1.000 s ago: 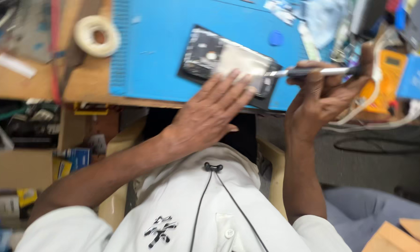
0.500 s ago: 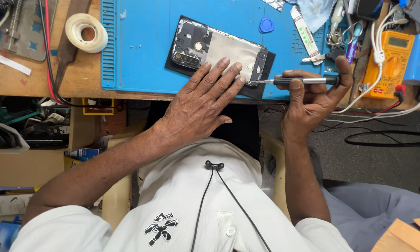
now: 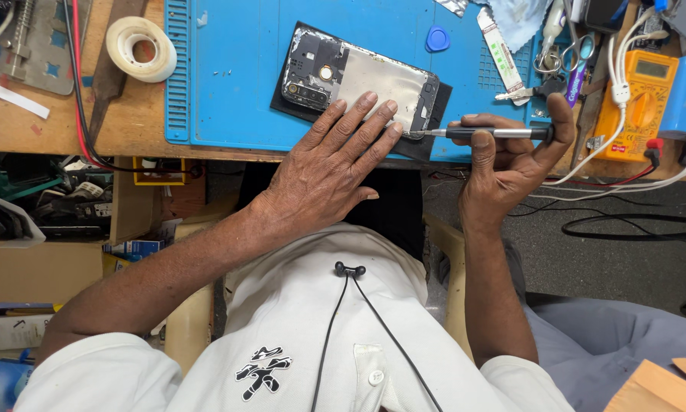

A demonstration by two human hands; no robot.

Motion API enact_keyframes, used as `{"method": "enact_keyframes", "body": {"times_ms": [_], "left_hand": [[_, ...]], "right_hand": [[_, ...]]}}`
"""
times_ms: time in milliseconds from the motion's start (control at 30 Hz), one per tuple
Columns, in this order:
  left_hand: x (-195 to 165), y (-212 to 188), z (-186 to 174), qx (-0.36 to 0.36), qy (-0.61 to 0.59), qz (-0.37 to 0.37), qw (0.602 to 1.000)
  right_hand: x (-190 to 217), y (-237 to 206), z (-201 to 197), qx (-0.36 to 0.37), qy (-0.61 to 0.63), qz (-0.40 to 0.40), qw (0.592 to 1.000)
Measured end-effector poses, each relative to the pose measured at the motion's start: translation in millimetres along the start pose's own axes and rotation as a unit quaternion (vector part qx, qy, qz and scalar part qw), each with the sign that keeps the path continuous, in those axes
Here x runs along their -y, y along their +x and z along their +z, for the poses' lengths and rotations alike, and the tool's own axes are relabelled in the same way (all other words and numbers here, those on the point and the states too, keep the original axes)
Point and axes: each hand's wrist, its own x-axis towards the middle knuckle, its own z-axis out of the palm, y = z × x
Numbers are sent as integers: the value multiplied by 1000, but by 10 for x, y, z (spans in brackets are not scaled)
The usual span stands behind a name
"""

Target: The person pries open a smartphone and works around its opened frame on a blue repair mat, using a small handheld pry tool to scrape and clean the old adhesive from the phone's edges and interior. They repeatedly reposition the phone, scrape along its sides, and finally lift and turn the opened phone over in their hands.

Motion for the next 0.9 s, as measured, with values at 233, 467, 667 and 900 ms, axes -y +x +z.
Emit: {"method": "enact_keyframes", "body": {"times_ms": [233, 467, 667, 900], "left_hand": [[1, -1, -4, -3, 0, -2, 1000], [-7, 21, -39, -2, -20, -9, 1000], [-6, 11, -105, 2, -6, -2, 1000], [-6, 5, -97, -18, -28, 3, 999]], "right_hand": [[41, -3, 30, -4, -13, 1, 1000], [375, 111, 135, 96, -185, -78, 975], [638, 319, 176, 194, -297, -127, 927], [588, 308, 137, 159, -211, -66, 962]]}}
